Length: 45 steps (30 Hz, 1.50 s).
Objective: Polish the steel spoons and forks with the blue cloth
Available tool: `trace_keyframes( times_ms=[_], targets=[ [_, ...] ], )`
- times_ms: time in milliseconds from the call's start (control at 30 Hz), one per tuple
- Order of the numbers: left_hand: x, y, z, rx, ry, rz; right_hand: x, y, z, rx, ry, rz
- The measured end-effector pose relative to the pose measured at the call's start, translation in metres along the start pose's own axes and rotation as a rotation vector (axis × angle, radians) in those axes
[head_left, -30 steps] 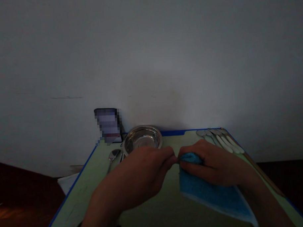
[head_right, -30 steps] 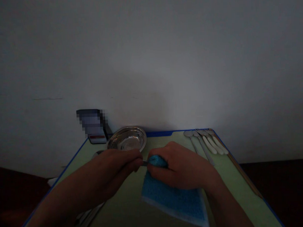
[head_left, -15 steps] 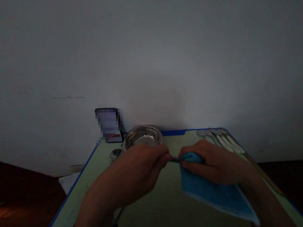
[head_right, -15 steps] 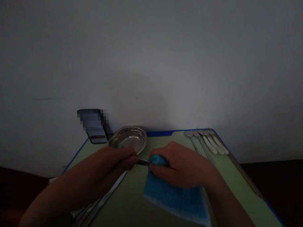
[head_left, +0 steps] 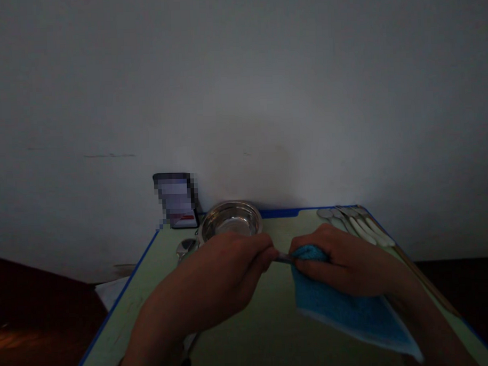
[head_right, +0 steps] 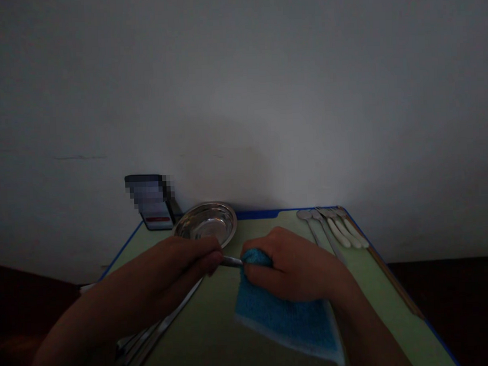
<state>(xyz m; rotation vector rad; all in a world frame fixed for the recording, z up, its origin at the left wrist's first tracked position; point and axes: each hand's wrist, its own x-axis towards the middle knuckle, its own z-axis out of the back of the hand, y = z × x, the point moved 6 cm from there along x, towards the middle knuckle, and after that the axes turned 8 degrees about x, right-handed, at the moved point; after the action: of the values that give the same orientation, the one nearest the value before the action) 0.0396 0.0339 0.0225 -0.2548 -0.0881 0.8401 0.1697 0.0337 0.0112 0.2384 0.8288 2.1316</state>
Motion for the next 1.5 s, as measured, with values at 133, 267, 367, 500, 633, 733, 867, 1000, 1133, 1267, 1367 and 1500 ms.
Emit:
trace_keyframes(
  times_ms=[133, 267, 367, 500, 633, 733, 867, 1000, 1133, 1267, 1367, 1500],
  targets=[
    [-0.0014, -0.0011, 0.0001, -0.004, 0.012, -0.003, 0.0005, 0.0023, 0.0012, -0.016, -0.029, 0.01],
    [-0.0009, 0.0, -0.0014, 0.005, 0.018, 0.008, 0.0005, 0.0025, 0.0006, -0.006, -0.021, 0.009],
    [0.0002, 0.0012, -0.003, 0.004, 0.02, 0.013, -0.0007, 0.001, -0.0011, 0.017, 0.005, 0.002],
    [0.0, 0.0015, -0.0024, 0.001, 0.015, 0.013, -0.0011, 0.0004, 0.0005, -0.034, -0.035, 0.003],
    [-0.0019, 0.0001, -0.0018, -0.003, 0.028, 0.009, 0.0004, 0.0003, 0.0006, -0.044, -0.043, -0.01],
    [-0.0024, -0.0007, -0.0025, 0.004, 0.032, 0.005, 0.0008, 0.0001, 0.0012, -0.051, -0.048, -0.02],
    [-0.0018, -0.0007, -0.0033, 0.014, 0.037, 0.004, 0.0008, 0.0012, 0.0023, -0.055, -0.058, -0.009],
    [-0.002, -0.0003, -0.0009, 0.01, 0.012, 0.009, 0.0017, 0.0009, 0.0007, -0.051, -0.04, -0.013],
    [-0.0022, -0.0002, -0.0012, 0.01, 0.014, 0.008, 0.0014, 0.0016, 0.0013, -0.07, -0.061, 0.002],
    [-0.0008, 0.001, -0.0022, 0.01, 0.019, 0.008, 0.0009, 0.001, 0.0013, -0.072, -0.05, -0.013],
    [-0.0006, 0.0016, -0.0026, 0.01, 0.022, 0.006, 0.0012, 0.0001, 0.0017, -0.069, -0.047, -0.024],
    [-0.002, 0.0004, -0.0027, 0.013, 0.019, 0.002, 0.0017, 0.0007, 0.0014, -0.051, -0.05, 0.003]
  ],
)
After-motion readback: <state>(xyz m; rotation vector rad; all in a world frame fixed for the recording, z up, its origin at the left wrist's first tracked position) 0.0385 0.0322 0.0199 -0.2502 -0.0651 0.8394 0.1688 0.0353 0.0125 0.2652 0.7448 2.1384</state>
